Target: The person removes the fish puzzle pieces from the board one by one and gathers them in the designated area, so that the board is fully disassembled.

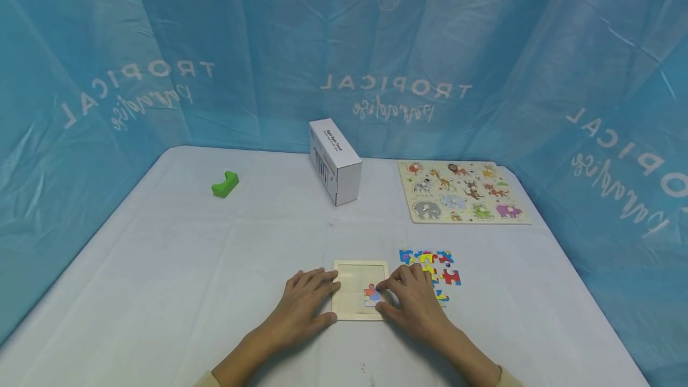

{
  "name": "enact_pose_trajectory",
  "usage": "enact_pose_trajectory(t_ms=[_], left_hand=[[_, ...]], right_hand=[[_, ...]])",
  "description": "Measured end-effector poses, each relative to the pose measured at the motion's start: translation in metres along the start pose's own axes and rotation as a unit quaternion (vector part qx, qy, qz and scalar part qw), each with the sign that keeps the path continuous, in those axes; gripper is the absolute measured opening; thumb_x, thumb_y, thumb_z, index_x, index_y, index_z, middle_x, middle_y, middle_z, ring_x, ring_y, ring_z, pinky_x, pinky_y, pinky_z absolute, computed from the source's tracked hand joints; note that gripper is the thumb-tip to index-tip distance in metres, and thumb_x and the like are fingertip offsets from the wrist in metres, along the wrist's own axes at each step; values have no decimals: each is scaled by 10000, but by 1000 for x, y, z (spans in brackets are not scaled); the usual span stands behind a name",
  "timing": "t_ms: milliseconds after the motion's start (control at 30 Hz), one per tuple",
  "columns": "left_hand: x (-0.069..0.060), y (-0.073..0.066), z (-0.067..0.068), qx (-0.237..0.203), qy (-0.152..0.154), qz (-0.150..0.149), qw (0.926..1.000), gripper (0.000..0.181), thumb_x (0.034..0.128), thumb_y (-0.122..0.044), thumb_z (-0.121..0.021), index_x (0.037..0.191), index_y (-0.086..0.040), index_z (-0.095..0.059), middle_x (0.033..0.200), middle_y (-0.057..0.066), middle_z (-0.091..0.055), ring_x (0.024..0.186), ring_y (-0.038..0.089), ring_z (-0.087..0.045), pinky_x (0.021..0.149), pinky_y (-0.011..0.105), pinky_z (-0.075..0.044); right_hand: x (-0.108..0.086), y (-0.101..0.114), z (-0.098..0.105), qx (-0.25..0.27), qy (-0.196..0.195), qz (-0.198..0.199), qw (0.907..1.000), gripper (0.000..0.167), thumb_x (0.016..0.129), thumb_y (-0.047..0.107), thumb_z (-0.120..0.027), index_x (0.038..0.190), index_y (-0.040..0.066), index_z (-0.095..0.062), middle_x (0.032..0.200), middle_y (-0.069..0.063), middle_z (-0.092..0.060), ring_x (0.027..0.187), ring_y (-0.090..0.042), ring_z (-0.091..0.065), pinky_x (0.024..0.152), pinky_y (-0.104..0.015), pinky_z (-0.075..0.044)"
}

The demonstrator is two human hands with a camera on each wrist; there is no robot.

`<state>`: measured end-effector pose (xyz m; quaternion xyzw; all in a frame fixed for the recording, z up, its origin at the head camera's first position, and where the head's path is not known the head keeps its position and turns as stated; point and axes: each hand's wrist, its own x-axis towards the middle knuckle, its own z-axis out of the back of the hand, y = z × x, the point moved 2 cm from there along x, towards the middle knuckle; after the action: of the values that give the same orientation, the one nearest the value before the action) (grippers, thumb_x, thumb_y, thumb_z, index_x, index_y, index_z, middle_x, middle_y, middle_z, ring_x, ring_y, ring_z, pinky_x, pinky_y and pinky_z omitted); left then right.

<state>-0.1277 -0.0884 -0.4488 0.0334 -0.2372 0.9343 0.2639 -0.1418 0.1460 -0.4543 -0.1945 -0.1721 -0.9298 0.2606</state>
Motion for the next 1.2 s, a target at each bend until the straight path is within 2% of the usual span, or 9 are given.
enact_pose_trajectory(t_ms=[233, 400, 700, 867, 1067, 1200], left_hand=[[0, 1, -1, -30, 2, 20, 10000, 494, 797, -275, -717, 1245, -109, -593, 1387, 55, -513, 1323, 313, -412, 1070, 603, -266], [0, 1, -1, -40, -19, 4, 10000, 493, 797, -269, -718, 1245, -106, -592, 1388, 55, -512, 1321, 311, -413, 1069, 601, -266], [0, 1, -1, -58, -11, -45, 10000, 497, 803, -281, -714, 1249, -101, -587, 1392, 62, -507, 1321, 322, -412, 1066, 607, -267], [0, 1, -1, -46, -24, -54, 10000, 497, 801, -280, -714, 1247, -100, -589, 1387, 62, -511, 1318, 320, -415, 1063, 607, -272], [0, 1, -1, -53, -16, -50, 10000, 492, 803, -274, -711, 1248, -102, -589, 1388, 60, -511, 1321, 318, -414, 1067, 604, -268], [0, 1, -1, -70, -2, -58, 10000, 491, 806, -269, -708, 1250, -99, -586, 1392, 64, -507, 1323, 320, -409, 1069, 604, -263]], right_hand=[[-1, -3, 2, -67, -91, 104, 9999, 281, 657, 301, -825, 903, 247, -702, 893, 43, -543, 858, -143, -408, 743, -322, -299], [-2, -9, 9, -48, -82, -13, 10000, 270, 679, 289, -817, 919, 257, -699, 910, 39, -546, 886, -150, -422, 751, -329, -293], [-9, -27, 24, -176, -224, -174, 9994, 304, 645, 283, -843, 913, 241, -705, 906, 36, -547, 910, -172, -436, 805, -376, -327], [-18, -40, 33, -218, -145, -465, 9986, 310, 637, 275, -849, 907, 227, -705, 894, 33, -539, 920, -178, -431, 783, -373, -302], [-29, -56, 44, -349, 265, -1026, 9938, 312, 663, 290, -838, 938, 219, -710, 911, 28, -537, 931, -180, -410, 787, -381, -288], [-37, -66, 51, -408, 400, -1253, 9905, 329, 672, 309, -833, 964, 214, -715, 934, 5, -547, 958, -200, -417, 800, -397, -290]])
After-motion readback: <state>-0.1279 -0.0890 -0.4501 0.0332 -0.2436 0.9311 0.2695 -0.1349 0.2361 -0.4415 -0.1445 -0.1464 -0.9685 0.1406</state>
